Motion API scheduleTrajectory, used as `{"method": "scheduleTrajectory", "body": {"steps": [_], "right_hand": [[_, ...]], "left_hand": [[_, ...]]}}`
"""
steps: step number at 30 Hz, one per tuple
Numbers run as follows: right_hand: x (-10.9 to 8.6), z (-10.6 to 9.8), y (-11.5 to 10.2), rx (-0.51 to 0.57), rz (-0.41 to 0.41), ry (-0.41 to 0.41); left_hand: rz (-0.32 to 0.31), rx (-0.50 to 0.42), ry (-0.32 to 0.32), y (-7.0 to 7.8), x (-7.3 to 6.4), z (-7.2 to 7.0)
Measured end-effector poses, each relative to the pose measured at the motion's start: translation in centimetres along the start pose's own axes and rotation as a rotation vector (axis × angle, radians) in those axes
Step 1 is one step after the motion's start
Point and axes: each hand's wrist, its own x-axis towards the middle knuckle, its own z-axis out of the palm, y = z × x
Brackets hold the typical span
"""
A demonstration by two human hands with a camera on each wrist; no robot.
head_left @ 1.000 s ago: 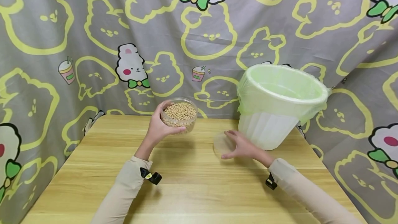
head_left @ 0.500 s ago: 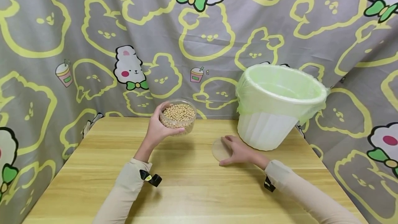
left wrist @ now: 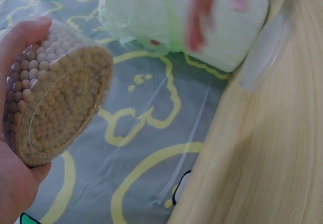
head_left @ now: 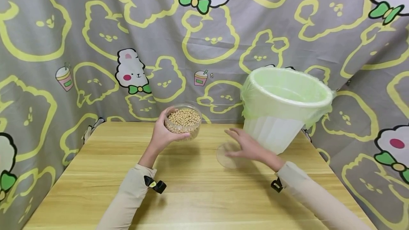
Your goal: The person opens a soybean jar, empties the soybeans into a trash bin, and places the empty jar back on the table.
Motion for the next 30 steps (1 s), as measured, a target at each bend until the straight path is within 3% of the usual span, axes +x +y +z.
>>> {"method": "scheduleTrajectory", "body": {"steps": [4, 7, 10, 13, 17, 22, 26, 30], "right_hand": [[0.6, -5.4, -2.1, -0.058, -0.055, 0.163], [0.7, -9.2, -3.1, -0.100, -0.148, 0.316], [0.5, -12.2, -3.1, -0.180, -0.245, 0.472], [0.0, -14.5, -2.4, -0.287, -0.269, 0.584], [-1.3, -16.2, -1.0, -0.411, -0.195, 0.627], [-2.8, -16.6, 0.0, -0.510, -0.047, 0.591], [-3.3, -16.3, 0.4, -0.479, -0.004, 0.579], [-3.4, -15.9, 0.4, -0.405, -0.043, 0.599]], "left_hand": [[-0.008, -0.010, -0.001, -0.1, -0.1, 0.2], [-0.007, -0.009, -0.002, -0.4, -0.1, 0.3], [-0.010, 0.002, -0.003, -0.7, -0.1, 0.4], [-0.015, 0.014, -0.003, -0.7, -0.1, 0.3], [-0.013, 0.036, 0.000, -0.6, 0.1, 0.2], [-0.010, 0.071, 0.026, 0.0, 0.5, -0.1], [-0.003, 0.089, 0.037, 1.0, 0.9, -0.4], [0.010, 0.118, 0.025, 2.3, 1.6, -0.6]]}}
